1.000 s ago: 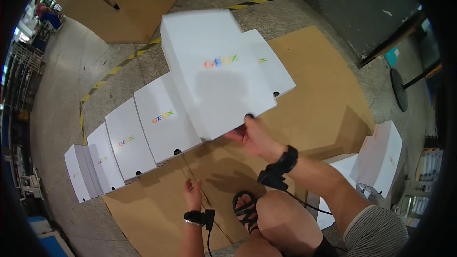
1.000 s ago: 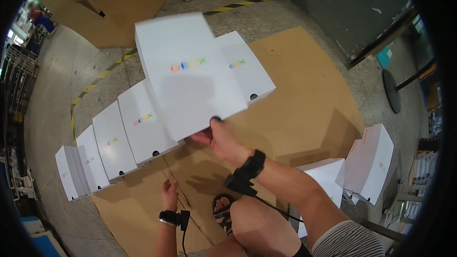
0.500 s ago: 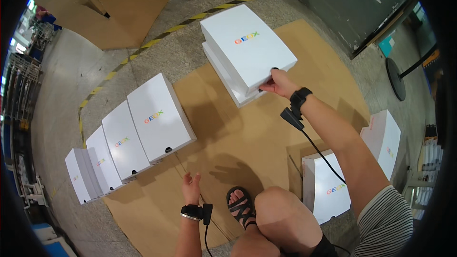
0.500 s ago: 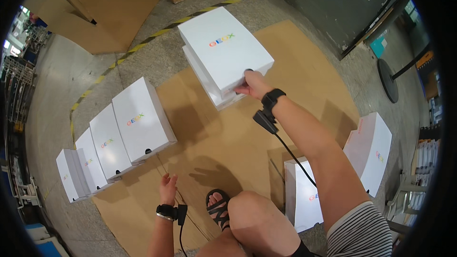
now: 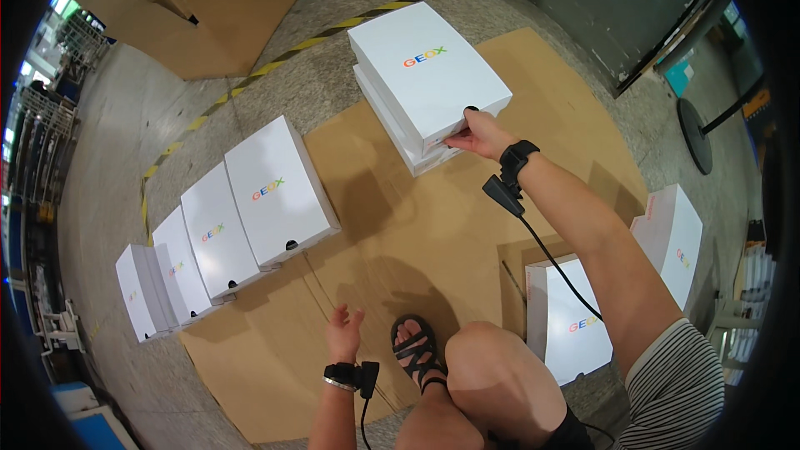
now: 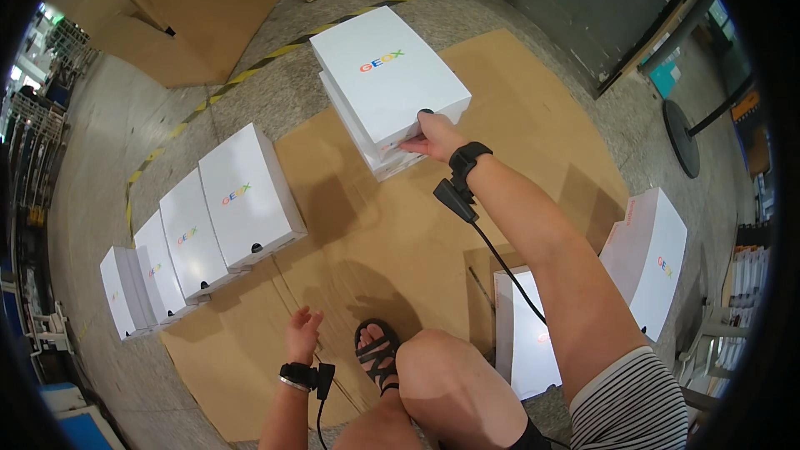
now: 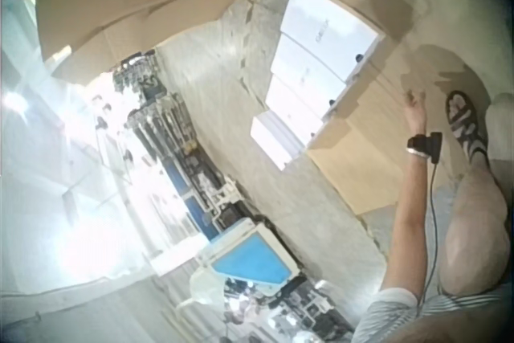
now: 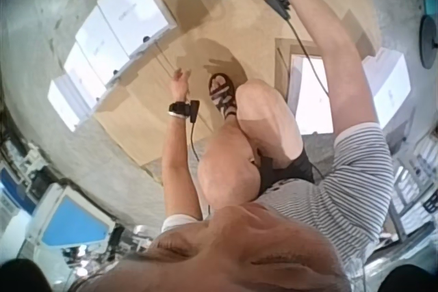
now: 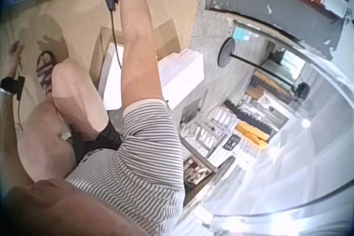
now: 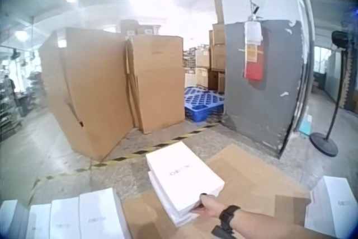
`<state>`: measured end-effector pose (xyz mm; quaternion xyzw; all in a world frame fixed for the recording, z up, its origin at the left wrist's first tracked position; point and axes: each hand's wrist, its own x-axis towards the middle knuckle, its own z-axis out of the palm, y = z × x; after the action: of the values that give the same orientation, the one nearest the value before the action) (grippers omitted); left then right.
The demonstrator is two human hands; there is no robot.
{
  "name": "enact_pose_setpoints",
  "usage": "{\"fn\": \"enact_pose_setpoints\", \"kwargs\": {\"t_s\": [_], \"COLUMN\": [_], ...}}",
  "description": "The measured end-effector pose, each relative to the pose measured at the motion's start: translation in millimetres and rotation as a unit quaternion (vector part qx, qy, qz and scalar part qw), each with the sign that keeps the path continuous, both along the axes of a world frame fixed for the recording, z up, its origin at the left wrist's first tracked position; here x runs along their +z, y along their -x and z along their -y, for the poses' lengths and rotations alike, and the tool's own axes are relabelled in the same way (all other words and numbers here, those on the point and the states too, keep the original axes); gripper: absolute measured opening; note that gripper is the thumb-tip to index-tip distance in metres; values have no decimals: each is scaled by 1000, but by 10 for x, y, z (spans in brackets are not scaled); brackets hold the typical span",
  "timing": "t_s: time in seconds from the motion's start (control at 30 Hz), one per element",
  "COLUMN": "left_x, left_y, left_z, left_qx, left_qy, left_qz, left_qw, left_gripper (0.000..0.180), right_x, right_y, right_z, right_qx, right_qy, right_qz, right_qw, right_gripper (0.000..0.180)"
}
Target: Organize and stack shoeboxes on a cardboard surface on the floor.
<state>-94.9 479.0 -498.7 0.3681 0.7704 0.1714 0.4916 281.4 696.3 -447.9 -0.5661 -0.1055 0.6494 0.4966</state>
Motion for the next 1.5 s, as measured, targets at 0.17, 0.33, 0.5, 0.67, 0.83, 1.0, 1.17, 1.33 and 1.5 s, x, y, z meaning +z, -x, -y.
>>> {"fn": "enact_pose_setpoints", "kwargs": {"t_s": [0.17,0.33,0.5,0.67,0.83,1.0,1.17,1.33,1.5], "left_x": [-61,52,34,32,593,783,672,642,719], "left_y": [-30,-175,-314,-590,-967,-1020,-315,-84,34], "left_z": [84,45,-94,-481,-1296,-1577,-1573,-1692,-1867], "left_qx": [-18,-41,-46,-80,-50,-86,89,95,90], "left_qy": [2,-13,-32,-69,-147,-247,-191,-182,-203], "left_qz": [14,24,66,115,269,411,487,468,447], "left_qw": [1000,999,996,988,950,873,847,859,867], "left_gripper": [53,53,53,57,67,58,59,60,62], "right_x": [-28,-55,4,-42,166,328,-254,-843,-866], "right_y": [-21,-3,59,126,718,1102,587,124,191], "right_z": [23,28,56,119,630,948,775,311,122], "right_qx": [10,25,14,-17,6,91,160,-55,-72], "right_qy": [-10,-19,-18,-9,-102,-129,-71,-5,10], "right_qz": [-2,0,6,29,-23,-33,-26,67,-10], "right_qw": [1000,1000,1000,999,995,987,984,996,997], "right_gripper": [35,35,34,32,31,31,29,29,30]}}
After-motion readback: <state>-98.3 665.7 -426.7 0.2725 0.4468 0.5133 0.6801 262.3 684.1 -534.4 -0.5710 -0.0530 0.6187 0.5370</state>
